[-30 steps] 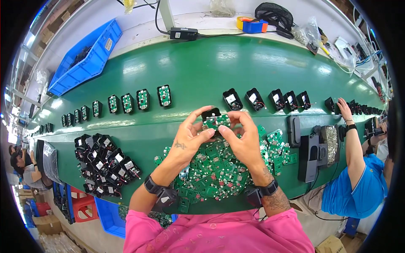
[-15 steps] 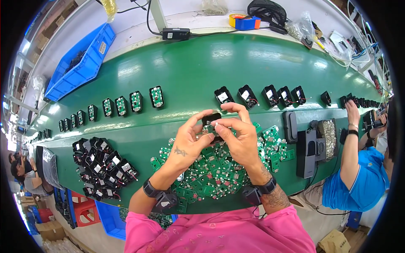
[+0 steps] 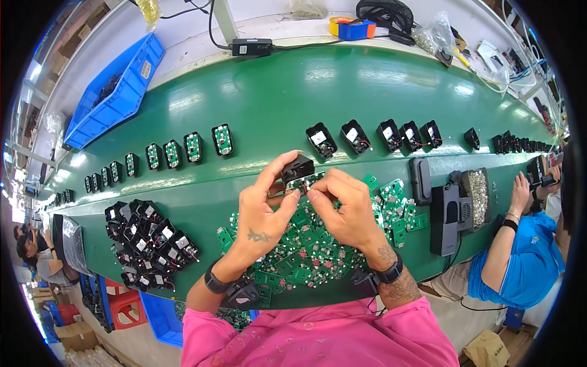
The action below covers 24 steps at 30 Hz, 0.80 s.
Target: The person picks up a black plastic housing and a green circuit board, fits the board into the housing, and presses them together. After assembling the components, the person places the unit onto the green conveyor belt.
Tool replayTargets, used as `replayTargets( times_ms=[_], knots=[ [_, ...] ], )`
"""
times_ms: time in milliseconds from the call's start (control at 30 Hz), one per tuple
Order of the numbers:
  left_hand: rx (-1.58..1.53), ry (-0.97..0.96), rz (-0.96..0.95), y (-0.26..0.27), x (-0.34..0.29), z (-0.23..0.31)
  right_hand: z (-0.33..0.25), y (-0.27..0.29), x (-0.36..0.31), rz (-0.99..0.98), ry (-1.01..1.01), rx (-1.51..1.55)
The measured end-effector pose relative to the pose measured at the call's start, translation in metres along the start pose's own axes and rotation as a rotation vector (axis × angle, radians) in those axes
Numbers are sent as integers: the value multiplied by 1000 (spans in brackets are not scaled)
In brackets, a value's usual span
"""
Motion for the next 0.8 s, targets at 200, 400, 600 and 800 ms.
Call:
replayTargets(
  times_ms=[200, 400, 600, 800],
  knots=[
    [121, -79, -19, 2, -1, 7, 2, 3, 1, -47, -109, 99],
    [238, -122, -72, 3, -2, 15, 2, 3, 1, -70, -144, 119],
    [450, -286, -38, -2, -6, 19, 2, -1, 1, -60, -96, 60],
    [384, -218, 37, -5, -3, -1, 6, -4, -2, -30, -56, -11]
  ],
)
Point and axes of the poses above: each hand's wrist, its own x-axis towards the middle knuckle, its own y-axis out of the back of the hand, z = x × y, the point moved 5 cm from there along x, towards the middle knuckle, and after that the axes turned 7 degrees about y, right-handed, at the moved point
